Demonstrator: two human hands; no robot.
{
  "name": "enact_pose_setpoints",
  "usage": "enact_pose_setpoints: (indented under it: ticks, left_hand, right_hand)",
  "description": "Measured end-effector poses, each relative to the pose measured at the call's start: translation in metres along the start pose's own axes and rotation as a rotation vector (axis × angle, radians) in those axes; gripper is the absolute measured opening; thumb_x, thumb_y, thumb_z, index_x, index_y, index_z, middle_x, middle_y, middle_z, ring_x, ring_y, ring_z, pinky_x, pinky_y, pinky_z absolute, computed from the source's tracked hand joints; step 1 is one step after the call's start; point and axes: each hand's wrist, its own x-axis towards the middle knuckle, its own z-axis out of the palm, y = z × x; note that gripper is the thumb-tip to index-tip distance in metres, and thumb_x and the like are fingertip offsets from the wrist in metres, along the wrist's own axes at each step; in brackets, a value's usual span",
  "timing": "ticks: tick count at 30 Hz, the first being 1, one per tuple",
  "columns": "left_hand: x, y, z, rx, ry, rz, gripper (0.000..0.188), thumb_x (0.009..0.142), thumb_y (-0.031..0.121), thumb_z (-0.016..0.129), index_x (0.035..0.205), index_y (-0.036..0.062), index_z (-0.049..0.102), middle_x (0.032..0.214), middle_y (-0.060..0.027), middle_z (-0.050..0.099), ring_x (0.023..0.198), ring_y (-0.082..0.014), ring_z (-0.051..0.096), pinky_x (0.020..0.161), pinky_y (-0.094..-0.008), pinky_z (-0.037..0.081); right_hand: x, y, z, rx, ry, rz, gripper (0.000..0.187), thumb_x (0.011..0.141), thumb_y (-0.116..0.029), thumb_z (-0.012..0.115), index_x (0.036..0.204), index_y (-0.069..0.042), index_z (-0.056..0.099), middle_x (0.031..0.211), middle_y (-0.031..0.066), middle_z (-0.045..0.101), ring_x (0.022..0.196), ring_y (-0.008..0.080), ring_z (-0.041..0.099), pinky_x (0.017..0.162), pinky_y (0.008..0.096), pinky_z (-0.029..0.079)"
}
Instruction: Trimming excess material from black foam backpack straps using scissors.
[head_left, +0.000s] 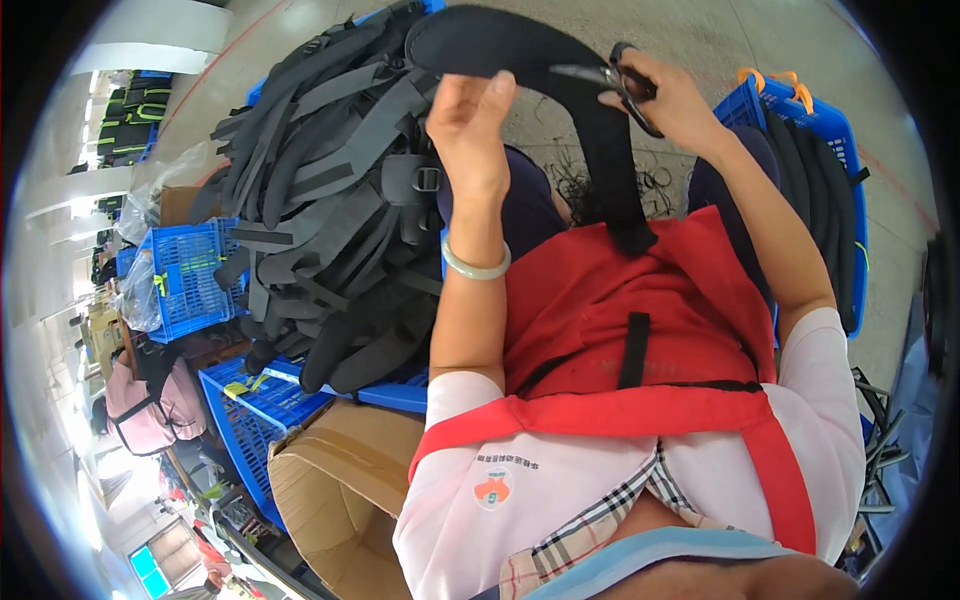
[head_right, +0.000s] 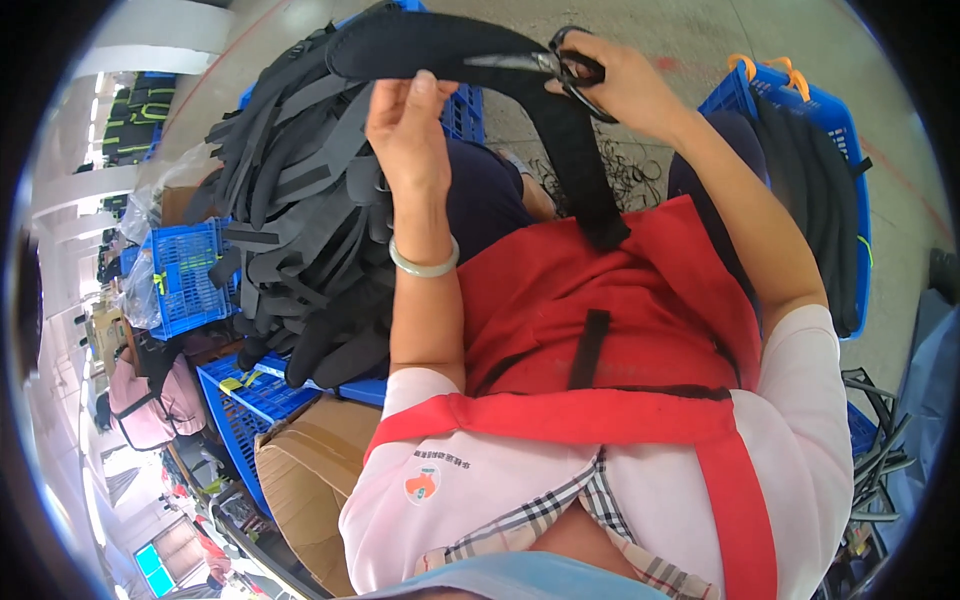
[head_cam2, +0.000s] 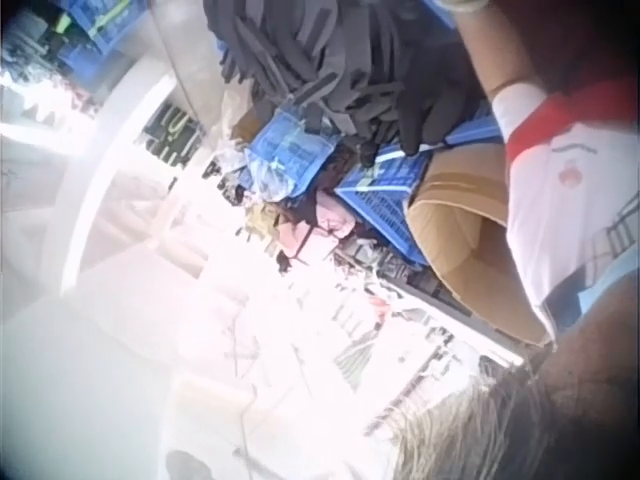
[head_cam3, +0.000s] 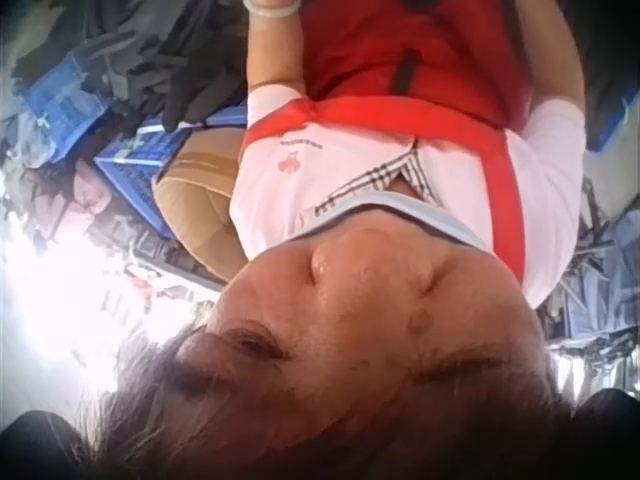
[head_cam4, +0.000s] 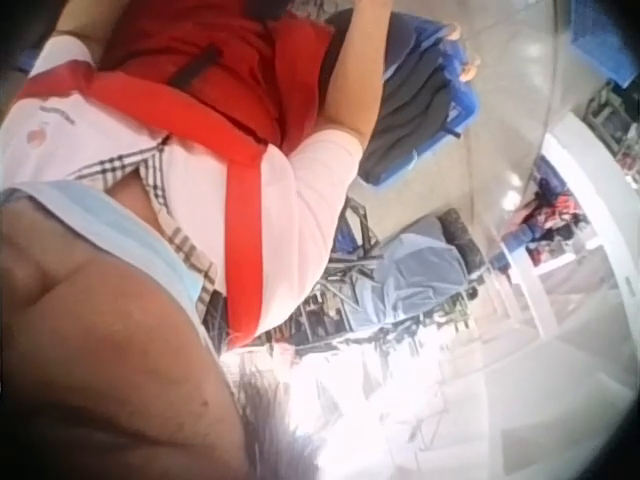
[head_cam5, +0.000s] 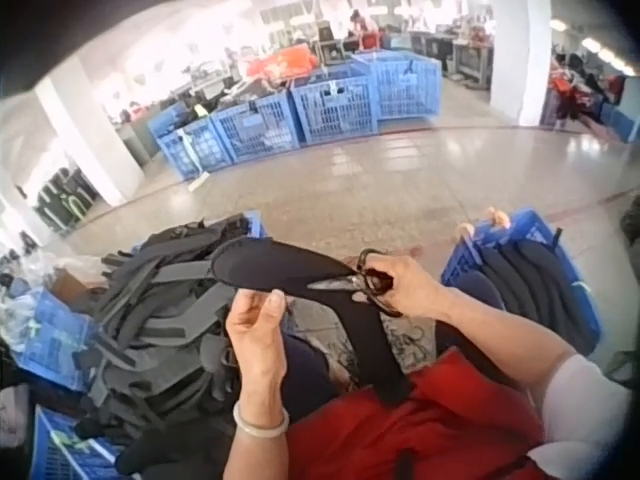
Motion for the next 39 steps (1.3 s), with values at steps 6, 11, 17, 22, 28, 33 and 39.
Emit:
enact_pose_setpoints:
  ticks: [6, 11, 17, 22, 28, 33, 39]
  left_hand:
    - [0.040, 0.035, 0.029, -0.039, -0.058, 0.197, 0.010, 0.089, 0.008, 0.065, 0.097, 0.0026, 0.065, 0.085, -0.0038, 0.066, 0.074, -0.0122, 0.063, 0.071, -0.0257, 0.053]
    - [0.048, 0.043, 0.040, 0.056, -0.083, 0.272, 0.006, 0.090, 0.010, 0.066, 0.092, 0.0053, 0.068, 0.079, 0.0010, 0.064, 0.067, -0.0073, 0.057, 0.066, -0.0227, 0.049]
    - [0.054, 0.037, 0.038, -0.520, -0.144, -0.051, 0.009, 0.088, 0.012, 0.069, 0.093, 0.0055, 0.069, 0.074, 0.0026, 0.062, 0.066, -0.0055, 0.053, 0.064, -0.0221, 0.043]
    - [-0.019, -0.022, -0.011, 0.157, -0.172, -0.277, 0.019, 0.086, 0.001, 0.065, 0.106, -0.0012, 0.064, 0.092, -0.0003, 0.065, 0.075, -0.0075, 0.058, 0.067, -0.0217, 0.047]
    - [-0.085, -0.012, -0.025, 0.073, -0.308, -0.612, 0.024, 0.089, 0.001, 0.062, 0.113, -0.0025, 0.060, 0.103, -0.0035, 0.065, 0.091, -0.0091, 0.060, 0.079, -0.0232, 0.049]
    - [-0.090, -0.003, -0.014, 0.042, -0.249, -0.446, 0.026, 0.087, 0.002, 0.065, 0.112, -0.0026, 0.061, 0.100, -0.0035, 0.065, 0.089, -0.0098, 0.059, 0.080, -0.0233, 0.048]
    - [-0.083, 0.006, -0.015, 0.098, -0.183, -0.364, 0.020, 0.083, 0.006, 0.071, 0.100, -0.0024, 0.066, 0.090, -0.0029, 0.065, 0.080, -0.0092, 0.058, 0.075, -0.0224, 0.047]
  right_hand:
    - [0.035, -0.023, -0.032, 0.015, 0.269, 0.049, 0.036, 0.077, -0.025, 0.079, 0.093, -0.002, 0.057, 0.064, 0.0047, 0.044, 0.060, 0.0121, 0.041, 0.055, 0.0282, 0.037]
    - [0.037, -0.019, -0.036, 0.086, 0.235, -0.050, 0.033, 0.077, -0.021, 0.079, 0.091, -0.002, 0.056, 0.063, 0.0027, 0.043, 0.058, 0.0113, 0.040, 0.054, 0.0278, 0.036]
    - [0.039, -0.032, -0.047, 0.218, -0.033, 0.086, 0.032, 0.080, -0.020, 0.077, 0.091, -0.001, 0.054, 0.067, 0.0052, 0.046, 0.061, 0.0121, 0.042, 0.058, 0.0297, 0.038]
    - [-0.028, 0.027, -0.003, 0.399, -0.072, 0.196, 0.031, 0.081, -0.020, 0.074, 0.102, -0.004, 0.057, 0.079, 0.0008, 0.059, 0.069, 0.0103, 0.055, 0.061, 0.0236, 0.045]
    - [-0.060, -0.006, 0.023, 0.712, -0.205, 0.302, 0.022, 0.083, -0.012, 0.071, 0.097, -0.004, 0.056, 0.086, -0.0003, 0.059, 0.078, 0.0067, 0.055, 0.067, 0.0219, 0.045]
    - [-0.044, -0.037, 0.029, 0.755, -0.211, 0.292, 0.025, 0.082, -0.016, 0.075, 0.091, -0.006, 0.054, 0.078, -0.0035, 0.051, 0.068, 0.0052, 0.049, 0.061, 0.0197, 0.040]
    - [-0.051, -0.049, 0.034, 0.890, -0.263, 0.374, 0.028, 0.082, -0.024, 0.074, 0.090, -0.004, 0.055, 0.071, -0.0010, 0.052, 0.059, 0.0084, 0.045, 0.054, 0.0236, 0.038]
